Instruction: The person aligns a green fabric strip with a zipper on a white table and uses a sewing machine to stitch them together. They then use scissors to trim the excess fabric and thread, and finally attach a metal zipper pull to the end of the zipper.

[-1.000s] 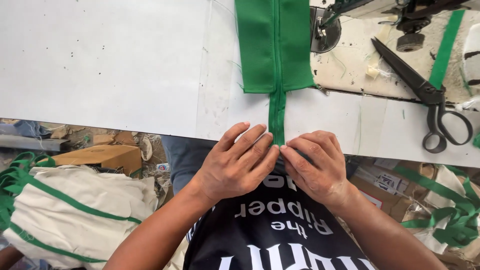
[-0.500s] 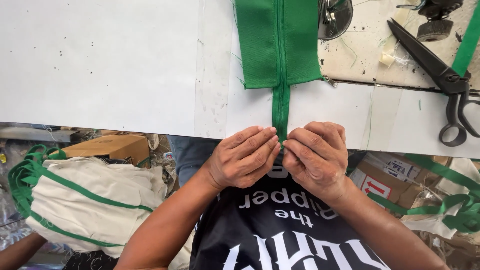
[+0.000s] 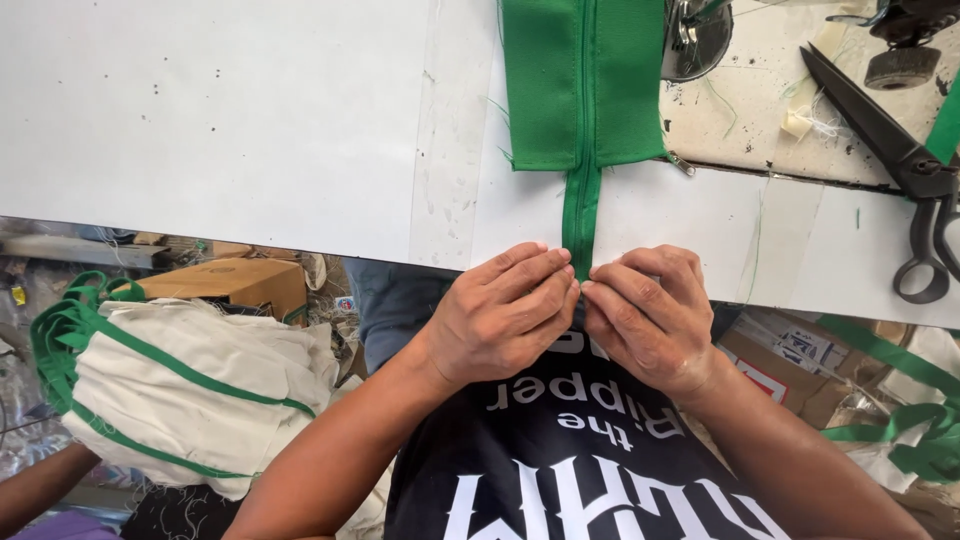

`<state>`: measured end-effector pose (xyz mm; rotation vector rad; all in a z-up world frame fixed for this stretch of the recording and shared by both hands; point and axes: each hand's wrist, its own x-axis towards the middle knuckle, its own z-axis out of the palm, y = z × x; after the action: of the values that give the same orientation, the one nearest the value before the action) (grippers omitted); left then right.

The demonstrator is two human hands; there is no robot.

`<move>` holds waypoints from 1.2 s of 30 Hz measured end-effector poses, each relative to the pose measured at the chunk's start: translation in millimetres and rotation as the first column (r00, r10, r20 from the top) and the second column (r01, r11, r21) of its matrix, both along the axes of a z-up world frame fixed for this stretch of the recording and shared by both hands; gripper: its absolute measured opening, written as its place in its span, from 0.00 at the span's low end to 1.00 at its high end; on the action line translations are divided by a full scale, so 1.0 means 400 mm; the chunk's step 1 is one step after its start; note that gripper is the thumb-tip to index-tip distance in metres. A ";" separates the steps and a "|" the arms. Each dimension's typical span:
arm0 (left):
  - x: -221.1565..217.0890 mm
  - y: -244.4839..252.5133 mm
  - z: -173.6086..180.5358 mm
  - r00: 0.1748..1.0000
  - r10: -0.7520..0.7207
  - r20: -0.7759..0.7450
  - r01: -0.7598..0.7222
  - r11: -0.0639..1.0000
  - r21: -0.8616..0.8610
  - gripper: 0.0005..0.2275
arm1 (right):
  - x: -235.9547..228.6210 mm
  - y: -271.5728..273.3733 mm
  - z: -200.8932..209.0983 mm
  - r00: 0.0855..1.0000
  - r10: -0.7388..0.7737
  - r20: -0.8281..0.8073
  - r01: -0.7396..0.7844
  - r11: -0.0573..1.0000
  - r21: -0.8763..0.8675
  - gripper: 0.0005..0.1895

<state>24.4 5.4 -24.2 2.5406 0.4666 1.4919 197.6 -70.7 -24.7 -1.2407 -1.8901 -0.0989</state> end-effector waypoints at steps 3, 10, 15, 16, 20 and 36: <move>0.004 0.002 -0.004 0.999 -0.014 -0.039 0.015 1.000 0.020 0.07 | -0.003 0.004 0.001 1.000 -0.008 0.005 0.008 1.000 -0.007 0.04; 0.012 0.005 -0.049 0.992 -0.024 0.126 0.018 0.999 0.048 0.06 | -0.022 0.013 0.012 0.993 -0.106 -0.059 0.102 0.992 -0.070 0.06; 0.014 0.014 -0.046 0.987 -0.028 0.158 0.012 0.995 0.099 0.05 | -0.022 0.018 0.019 0.992 -0.113 -0.064 0.109 0.992 -0.058 0.07; 0.010 0.011 -0.045 0.990 -0.037 0.135 0.023 0.995 0.101 0.05 | -0.025 0.015 0.018 0.991 -0.114 -0.070 0.111 0.993 -0.048 0.07; 0.000 0.010 -0.042 0.996 -0.065 0.058 0.057 0.991 0.121 0.04 | -0.014 0.001 0.005 0.991 -0.123 -0.054 0.120 0.991 -0.062 0.06; -0.016 0.096 0.183 0.848 -0.275 -0.453 0.260 0.961 -0.096 0.14 | 0.172 0.083 0.033 0.926 -0.342 0.162 0.371 0.906 -0.204 0.12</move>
<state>18.2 43.9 49.2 2.7880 0.1699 0.7696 266.6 -37.3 -11.3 -1.7719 -1.7932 -0.1567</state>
